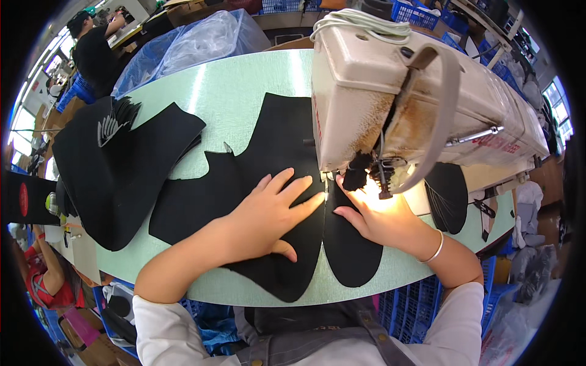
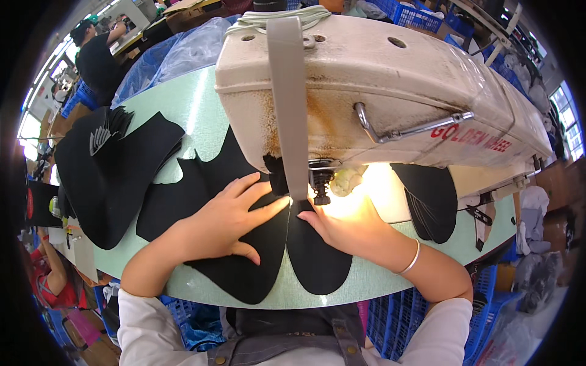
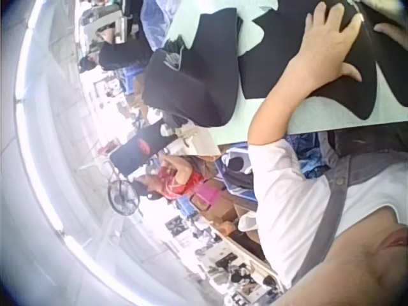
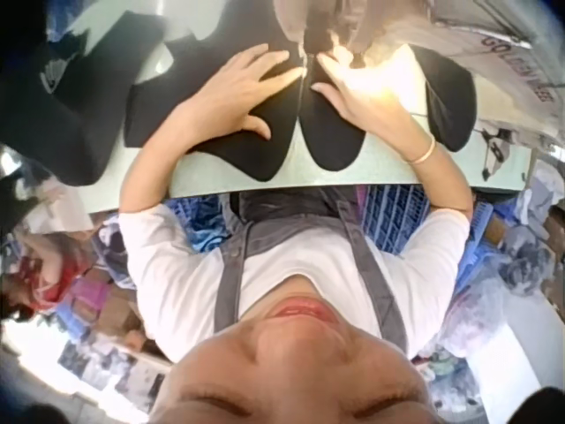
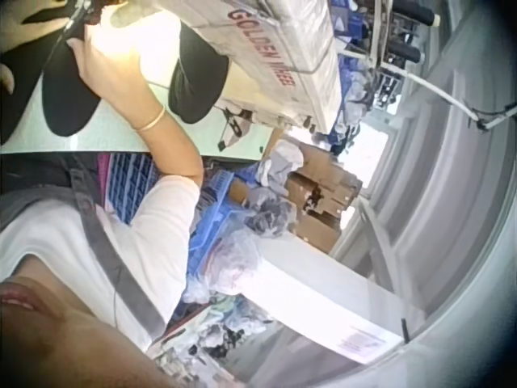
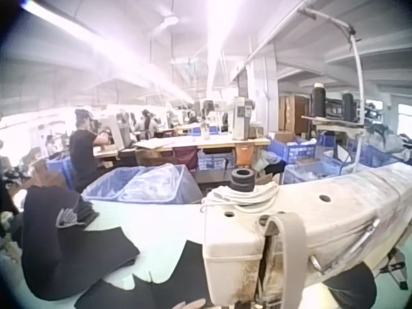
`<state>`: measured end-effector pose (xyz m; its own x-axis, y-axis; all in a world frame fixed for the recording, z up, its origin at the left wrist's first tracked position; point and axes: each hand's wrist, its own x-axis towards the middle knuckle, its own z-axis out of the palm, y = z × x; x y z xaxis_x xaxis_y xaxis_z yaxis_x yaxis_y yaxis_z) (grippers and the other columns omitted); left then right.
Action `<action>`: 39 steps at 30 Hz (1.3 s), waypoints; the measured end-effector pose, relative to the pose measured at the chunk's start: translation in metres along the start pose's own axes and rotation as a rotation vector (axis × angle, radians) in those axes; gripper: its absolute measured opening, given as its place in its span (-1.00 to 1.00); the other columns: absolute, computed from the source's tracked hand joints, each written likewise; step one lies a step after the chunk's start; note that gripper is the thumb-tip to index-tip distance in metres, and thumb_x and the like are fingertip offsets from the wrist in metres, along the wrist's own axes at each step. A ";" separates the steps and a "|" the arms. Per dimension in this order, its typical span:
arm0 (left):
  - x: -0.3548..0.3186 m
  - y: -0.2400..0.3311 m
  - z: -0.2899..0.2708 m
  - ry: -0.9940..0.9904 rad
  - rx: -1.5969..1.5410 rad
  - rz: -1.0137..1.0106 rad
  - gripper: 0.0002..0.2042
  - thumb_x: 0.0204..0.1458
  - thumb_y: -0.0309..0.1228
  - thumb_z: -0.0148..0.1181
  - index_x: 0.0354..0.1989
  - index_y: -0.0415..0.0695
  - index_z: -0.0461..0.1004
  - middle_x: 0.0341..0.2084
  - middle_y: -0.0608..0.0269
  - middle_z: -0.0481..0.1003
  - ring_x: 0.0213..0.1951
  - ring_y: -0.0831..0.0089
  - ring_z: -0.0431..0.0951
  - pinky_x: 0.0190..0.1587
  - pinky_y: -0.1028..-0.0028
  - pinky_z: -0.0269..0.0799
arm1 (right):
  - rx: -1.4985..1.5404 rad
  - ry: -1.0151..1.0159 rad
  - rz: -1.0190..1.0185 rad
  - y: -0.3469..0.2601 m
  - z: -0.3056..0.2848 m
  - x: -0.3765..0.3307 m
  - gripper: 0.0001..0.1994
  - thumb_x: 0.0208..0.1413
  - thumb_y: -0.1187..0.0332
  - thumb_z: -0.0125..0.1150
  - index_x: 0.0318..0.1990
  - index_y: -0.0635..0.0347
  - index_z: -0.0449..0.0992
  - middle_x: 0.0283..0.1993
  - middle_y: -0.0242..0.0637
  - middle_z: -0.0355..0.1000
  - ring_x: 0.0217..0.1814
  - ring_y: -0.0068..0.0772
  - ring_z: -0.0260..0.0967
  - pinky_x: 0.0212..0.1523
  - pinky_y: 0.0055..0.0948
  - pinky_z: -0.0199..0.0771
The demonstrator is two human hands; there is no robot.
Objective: The person sews fabric pieces together using a sewing machine, turns a stitched piece in their hands, and continues stitching fabric pieces.
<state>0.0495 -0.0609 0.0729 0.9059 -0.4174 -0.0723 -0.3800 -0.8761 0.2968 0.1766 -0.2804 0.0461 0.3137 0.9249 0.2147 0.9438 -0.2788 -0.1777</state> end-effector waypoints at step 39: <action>-0.006 0.006 -0.010 -0.215 -0.420 0.277 -0.85 -0.04 -0.37 0.30 -0.27 -0.03 0.64 -0.44 0.46 0.48 -0.27 0.40 0.40 -0.10 0.38 0.22 | 0.007 0.007 -0.160 0.018 -0.001 -0.013 -0.76 0.15 0.23 0.19 -0.07 0.04 0.56 -0.67 -0.36 0.34 -0.66 -0.32 0.30 -0.50 -0.32 0.28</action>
<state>0.0434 -0.0618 0.0844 0.7075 -0.6970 -0.1171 -0.4514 -0.5731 0.6839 0.1901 -0.2977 0.0408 0.1601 0.9556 0.2474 0.9810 -0.1263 -0.1470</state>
